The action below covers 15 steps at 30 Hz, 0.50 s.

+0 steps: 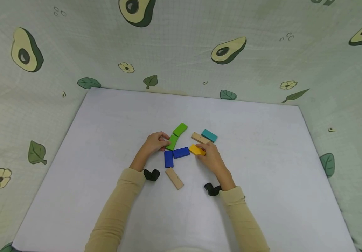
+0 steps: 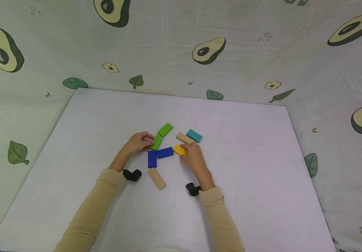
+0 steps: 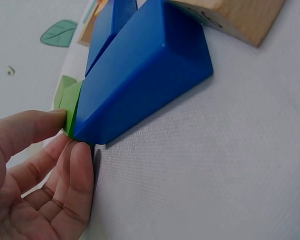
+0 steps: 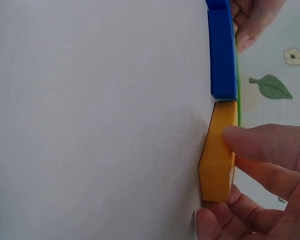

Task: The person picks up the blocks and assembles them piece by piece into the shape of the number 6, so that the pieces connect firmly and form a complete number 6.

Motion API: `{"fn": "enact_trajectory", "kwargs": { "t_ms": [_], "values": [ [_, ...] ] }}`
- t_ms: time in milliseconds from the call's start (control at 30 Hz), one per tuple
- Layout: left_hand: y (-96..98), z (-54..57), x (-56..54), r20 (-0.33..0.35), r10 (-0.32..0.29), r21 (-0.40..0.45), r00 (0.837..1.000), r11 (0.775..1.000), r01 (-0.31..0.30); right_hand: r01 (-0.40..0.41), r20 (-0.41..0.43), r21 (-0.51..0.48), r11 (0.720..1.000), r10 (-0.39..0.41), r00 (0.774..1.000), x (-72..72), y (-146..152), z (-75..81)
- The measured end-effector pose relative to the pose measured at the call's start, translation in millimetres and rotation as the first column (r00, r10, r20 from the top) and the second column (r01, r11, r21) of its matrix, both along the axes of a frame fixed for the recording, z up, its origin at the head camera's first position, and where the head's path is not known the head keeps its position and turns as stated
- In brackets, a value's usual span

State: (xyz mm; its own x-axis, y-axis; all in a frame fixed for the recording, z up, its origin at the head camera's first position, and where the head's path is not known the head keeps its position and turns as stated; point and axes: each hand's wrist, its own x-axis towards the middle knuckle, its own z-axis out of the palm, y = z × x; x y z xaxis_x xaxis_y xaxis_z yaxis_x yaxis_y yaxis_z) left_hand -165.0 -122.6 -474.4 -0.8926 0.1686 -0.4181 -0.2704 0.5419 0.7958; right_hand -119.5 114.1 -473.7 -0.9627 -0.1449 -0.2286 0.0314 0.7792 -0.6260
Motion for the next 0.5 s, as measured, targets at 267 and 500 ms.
{"fn": "enact_trajectory", "kwargs": {
  "t_ms": [267, 500],
  "values": [
    [-0.4, -1.7, -0.1, -0.005, 0.001, 0.001, 1.0, 1.0, -0.001, -0.003, -0.011, -0.005, 1.0, 0.003, 1.0, 1.6, 0.7, 0.5],
    [-0.4, -2.8, -0.4, -0.005, -0.002, -0.002, 1.0, 1.0, 0.002, 0.005, -0.053, 0.004, 1.0, -0.005, 0.999, 3.2, -0.8, 3.8]
  ]
}}
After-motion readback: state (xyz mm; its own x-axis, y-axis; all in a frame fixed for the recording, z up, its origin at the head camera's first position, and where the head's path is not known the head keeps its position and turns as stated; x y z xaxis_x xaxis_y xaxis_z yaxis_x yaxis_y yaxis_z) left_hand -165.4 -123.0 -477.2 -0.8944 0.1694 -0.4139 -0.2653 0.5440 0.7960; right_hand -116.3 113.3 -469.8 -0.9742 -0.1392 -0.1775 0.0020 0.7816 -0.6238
